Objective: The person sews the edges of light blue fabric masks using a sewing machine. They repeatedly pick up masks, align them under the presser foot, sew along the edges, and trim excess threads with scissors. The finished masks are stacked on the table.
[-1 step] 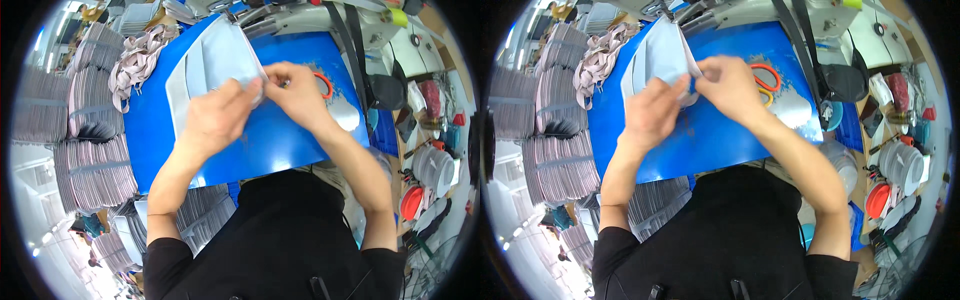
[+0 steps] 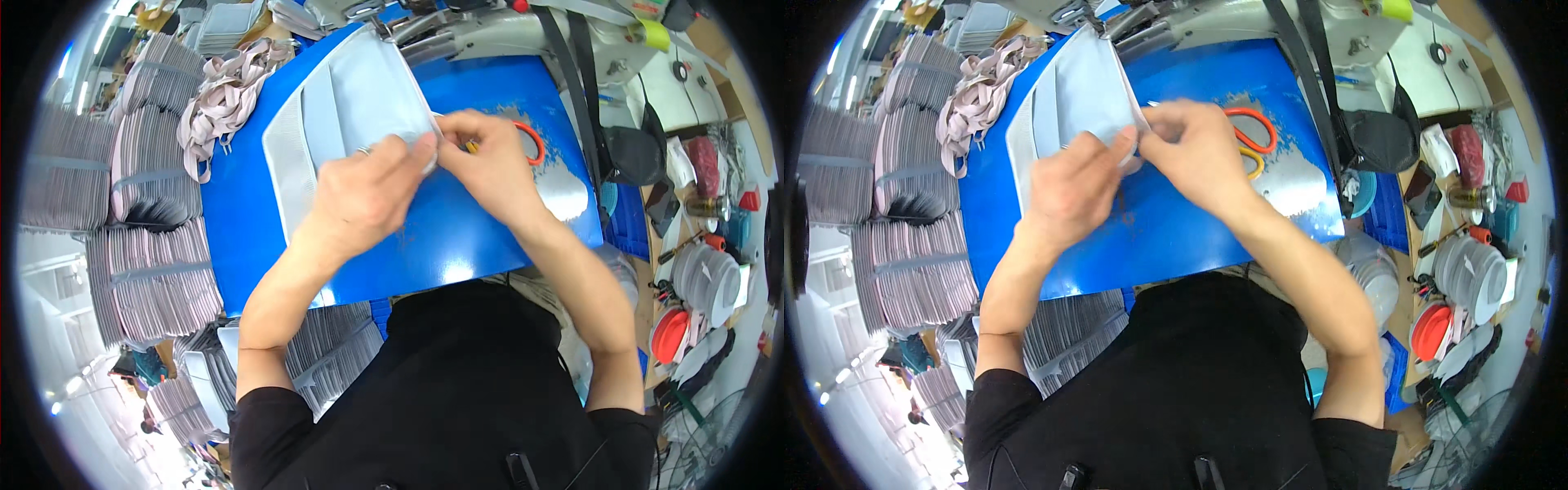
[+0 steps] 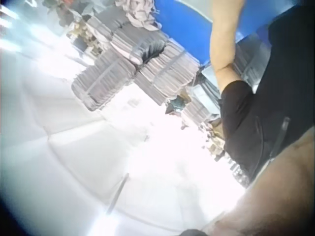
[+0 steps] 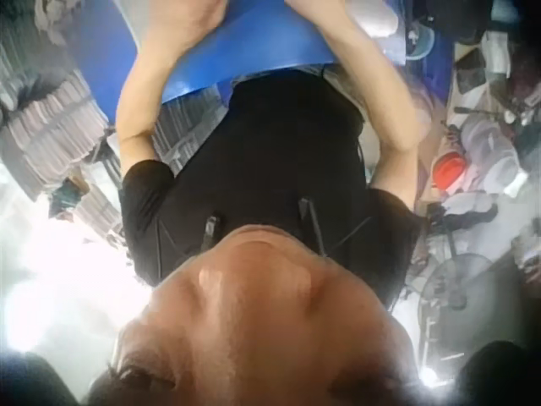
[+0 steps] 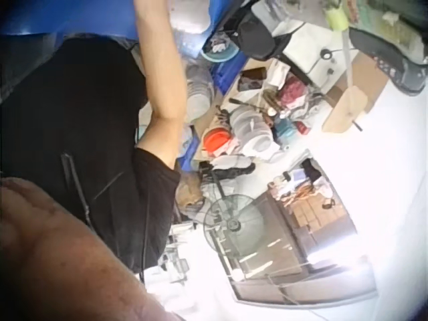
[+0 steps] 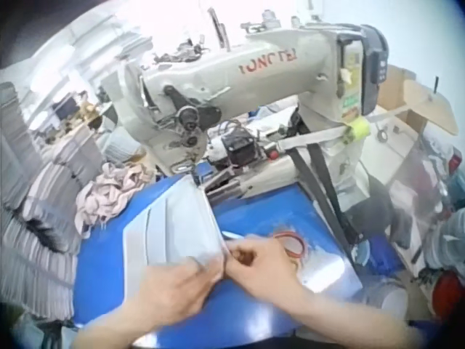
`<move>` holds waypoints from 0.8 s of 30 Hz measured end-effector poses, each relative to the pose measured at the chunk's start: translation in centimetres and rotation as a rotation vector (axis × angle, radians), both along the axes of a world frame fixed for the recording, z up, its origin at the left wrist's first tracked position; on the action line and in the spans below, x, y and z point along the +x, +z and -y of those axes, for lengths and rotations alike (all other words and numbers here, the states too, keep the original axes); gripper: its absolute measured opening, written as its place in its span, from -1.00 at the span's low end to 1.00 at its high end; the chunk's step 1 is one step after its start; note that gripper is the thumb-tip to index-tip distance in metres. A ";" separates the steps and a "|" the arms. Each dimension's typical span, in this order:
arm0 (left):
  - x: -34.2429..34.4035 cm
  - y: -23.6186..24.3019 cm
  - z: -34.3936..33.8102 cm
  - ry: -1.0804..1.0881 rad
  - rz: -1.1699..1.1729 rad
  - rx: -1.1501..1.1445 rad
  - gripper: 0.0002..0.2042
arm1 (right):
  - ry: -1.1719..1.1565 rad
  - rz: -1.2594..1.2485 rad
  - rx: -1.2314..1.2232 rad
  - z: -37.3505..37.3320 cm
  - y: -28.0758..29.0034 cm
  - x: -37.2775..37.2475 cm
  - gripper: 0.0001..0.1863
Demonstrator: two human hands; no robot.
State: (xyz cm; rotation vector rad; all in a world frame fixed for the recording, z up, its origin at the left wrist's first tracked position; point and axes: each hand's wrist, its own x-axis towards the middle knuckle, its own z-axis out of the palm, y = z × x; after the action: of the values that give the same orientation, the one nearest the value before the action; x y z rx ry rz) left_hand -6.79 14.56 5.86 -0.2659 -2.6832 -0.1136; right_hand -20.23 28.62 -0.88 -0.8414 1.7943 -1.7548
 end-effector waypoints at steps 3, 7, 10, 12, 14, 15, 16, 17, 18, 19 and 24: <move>-0.3 -0.9 -0.1 0.001 -0.029 0.011 -0.51 | -0.035 0.267 -0.197 0.1 -0.3 1.2 -0.74; -1.5 -0.9 1.6 0.006 -0.035 0.011 -0.53 | -0.004 0.467 -0.276 1.6 0.0 0.8 -0.73; -2.7 -0.1 2.7 0.013 -0.002 -0.004 -0.56 | 0.002 0.540 -0.300 3.1 -0.1 -0.1 -0.71; -3.4 0.1 3.7 0.024 0.011 -0.015 -0.58 | 0.013 0.553 -0.299 4.0 -0.3 -0.7 -0.70; -4.3 0.2 4.7 0.034 0.022 -0.013 -0.59 | 0.007 0.597 -0.314 5.1 0.1 -1.3 -0.71; -4.8 0.2 5.3 0.038 0.028 -0.005 -0.60 | 0.001 0.619 -0.321 5.6 0.3 -1.6 -0.72; -5.3 0.3 5.8 0.042 0.033 0.004 -0.60 | -0.011 0.625 -0.318 6.1 0.3 -1.9 -0.72; -5.7 0.3 6.3 0.044 0.033 0.006 -0.60 | -0.020 0.635 -0.317 6.6 0.4 -2.2 -0.73; -6.0 0.3 6.8 0.046 0.033 0.009 -0.61 | -0.029 0.645 -0.315 7.1 0.5 -2.4 -0.73; -6.4 0.4 7.3 0.048 0.033 0.012 -0.61 | -0.050 0.654 -0.296 7.6 0.7 -2.6 -0.74; -6.9 0.3 8.8 0.129 0.013 0.121 -0.52 | -0.169 0.626 -0.266 9.3 1.3 -3.1 -0.76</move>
State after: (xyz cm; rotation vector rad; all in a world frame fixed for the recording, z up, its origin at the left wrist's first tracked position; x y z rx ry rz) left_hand -13.73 5.80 6.14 -0.0540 -2.6854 -0.2372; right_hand -23.32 19.29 0.37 -0.1827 1.2609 -2.0948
